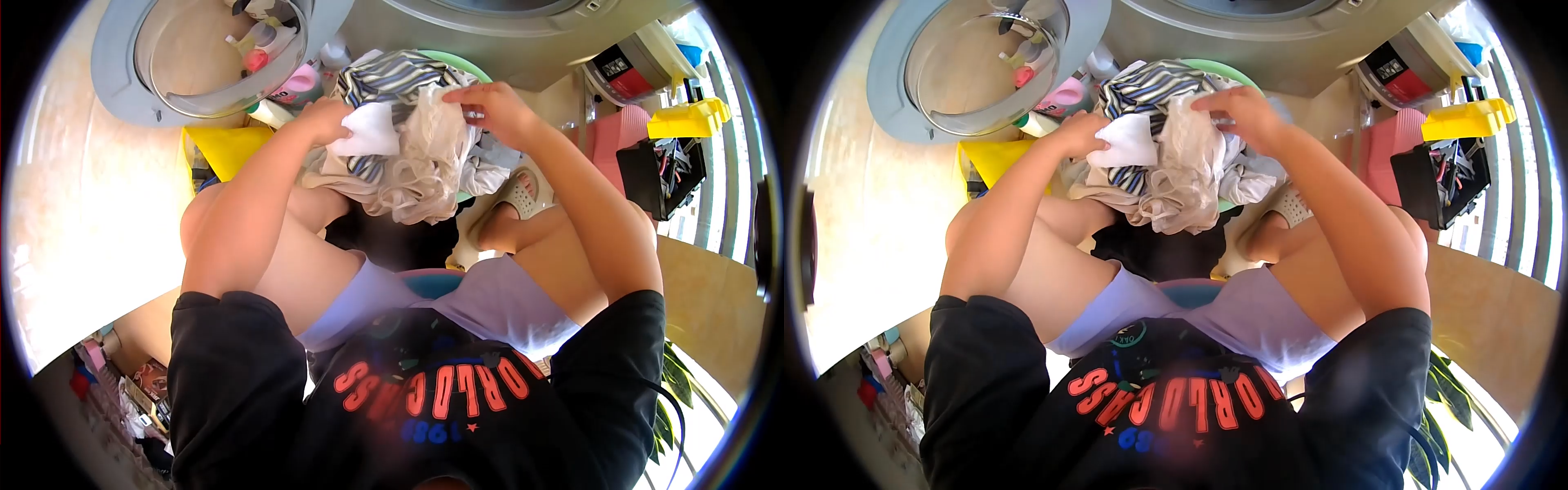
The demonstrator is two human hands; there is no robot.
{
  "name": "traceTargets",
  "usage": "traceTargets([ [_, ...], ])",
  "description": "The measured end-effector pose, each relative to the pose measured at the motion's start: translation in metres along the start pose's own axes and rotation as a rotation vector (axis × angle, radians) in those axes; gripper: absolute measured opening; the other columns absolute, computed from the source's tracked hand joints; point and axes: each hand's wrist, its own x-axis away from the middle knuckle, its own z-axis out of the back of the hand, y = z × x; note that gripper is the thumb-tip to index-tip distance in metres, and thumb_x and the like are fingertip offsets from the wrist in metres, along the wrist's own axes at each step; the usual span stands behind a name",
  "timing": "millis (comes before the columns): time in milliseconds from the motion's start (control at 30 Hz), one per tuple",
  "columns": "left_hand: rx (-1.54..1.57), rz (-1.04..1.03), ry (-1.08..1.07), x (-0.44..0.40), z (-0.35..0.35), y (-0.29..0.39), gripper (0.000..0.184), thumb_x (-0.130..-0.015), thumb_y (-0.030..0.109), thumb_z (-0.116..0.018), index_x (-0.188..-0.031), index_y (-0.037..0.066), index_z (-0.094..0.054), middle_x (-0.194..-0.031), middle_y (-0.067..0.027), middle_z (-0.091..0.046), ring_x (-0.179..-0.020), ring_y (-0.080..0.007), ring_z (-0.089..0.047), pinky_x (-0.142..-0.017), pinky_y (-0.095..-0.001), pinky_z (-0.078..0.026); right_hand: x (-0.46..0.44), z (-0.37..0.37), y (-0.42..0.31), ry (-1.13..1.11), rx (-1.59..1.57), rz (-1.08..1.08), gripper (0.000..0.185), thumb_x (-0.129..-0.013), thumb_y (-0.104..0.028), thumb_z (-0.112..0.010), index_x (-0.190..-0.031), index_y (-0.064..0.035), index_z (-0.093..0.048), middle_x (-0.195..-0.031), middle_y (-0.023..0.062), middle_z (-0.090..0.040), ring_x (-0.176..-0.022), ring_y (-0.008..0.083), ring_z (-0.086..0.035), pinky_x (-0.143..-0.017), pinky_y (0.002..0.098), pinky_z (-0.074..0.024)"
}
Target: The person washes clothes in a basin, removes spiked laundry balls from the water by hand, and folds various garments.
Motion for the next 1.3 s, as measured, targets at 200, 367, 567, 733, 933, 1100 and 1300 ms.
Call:
traceTargets([
  [200, 0.480, -0.075, 0.233, 0.009, 0.075, 0.049, 0.060, -0.090, 0.034, -0.064, -0.137, 0.003, -0.044, -0.115, -0.0163, -0.061, -0.110, -0.0237, -0.058, -0.093, -0.0353, -0.047, 0.039, -0.005, -0.084, -0.105, -0.217, 0.327, 0.032, -0.094, -0.016, -0.051, -0.116, 0.0020, -0.066, -0.117, 0.0077, -0.066, -0.110, 0.0161, -0.059, -0.095, 0.0342, -0.0450],
  [367, 1.129, -0.461, 0.138, 0.024, 0.103, 0.090, 0.073, -0.089, 0.027, -0.063, -0.150, 0.008, -0.028, -0.136, -0.0094, -0.050, -0.123, -0.0212, -0.051, -0.103, -0.0367, -0.043, 0.065, -0.016, -0.098, -0.159, -0.367, 0.398, 0.039, -0.096, -0.023, -0.049, -0.125, 0.0011, -0.059, -0.124, 0.0069, -0.062, -0.115, 0.0173, -0.057, -0.097, 0.0362, -0.0437],
  [567, 1.603, -0.375, 0.251, 0.018, 0.109, 0.105, 0.059, -0.091, 0.023, -0.059, -0.143, 0.003, -0.038, -0.131, -0.0115, -0.055, -0.119, -0.0221, -0.056, -0.103, -0.0392, -0.044, 0.073, -0.023, -0.122, -0.510, -0.527, 0.301, 0.050, -0.092, -0.016, -0.062, -0.137, 0.0005, -0.047, -0.138, 0.0110, -0.049, -0.130, 0.0191, -0.043, -0.103, 0.0372, -0.0394],
  [733, 1.836, -0.318, 0.283, 0.015, 0.123, 0.098, 0.046, -0.100, 0.029, -0.042, -0.134, 0.000, -0.048, -0.130, -0.0124, -0.059, -0.115, -0.0242, -0.060, -0.101, -0.0422, -0.047, 0.058, -0.009, -0.124, 0.000, -0.026, 0.616, 0.056, -0.088, -0.013, -0.066, -0.139, -0.0024, -0.046, -0.125, 0.0101, -0.056, -0.117, 0.0185, -0.052, -0.101, 0.0353, -0.0409],
  [933, 1.678, -0.357, 0.414, 0.025, 0.144, 0.112, 0.041, -0.099, 0.026, -0.046, -0.130, 0.000, -0.052, -0.121, -0.0100, -0.064, -0.106, -0.0227, -0.064, -0.096, -0.0378, -0.049, 0.059, -0.009, -0.130, -0.140, -0.004, 0.607, 0.054, -0.079, -0.001, -0.068, -0.130, -0.0010, -0.050, -0.109, 0.0069, -0.063, -0.104, 0.0173, -0.059, -0.093, 0.0303, -0.0440],
  [1100, 1.455, -0.582, 0.759, 0.027, 0.157, 0.137, 0.025, -0.099, 0.012, -0.053, -0.122, 0.003, -0.053, -0.121, -0.0093, -0.060, -0.110, -0.0148, -0.056, -0.093, -0.0289, -0.046, 0.076, -0.016, -0.137, -0.153, -0.098, 0.517, 0.032, -0.086, -0.003, -0.061, -0.117, -0.0005, -0.057, -0.106, 0.0056, -0.065, -0.094, 0.0151, -0.063, -0.083, 0.0274, -0.0496],
  [1300, 1.186, -0.383, 0.861, 0.016, 0.164, 0.121, 0.021, -0.102, 0.016, -0.051, -0.116, 0.002, -0.055, -0.103, -0.0076, -0.063, -0.096, -0.0137, -0.059, -0.083, -0.0278, -0.049, 0.072, -0.006, -0.133, 0.096, -0.032, 0.416, 0.018, -0.094, -0.009, -0.059, -0.110, -0.0019, -0.060, -0.098, 0.0048, -0.066, -0.088, 0.0144, -0.063, -0.074, 0.0286, -0.0521],
])
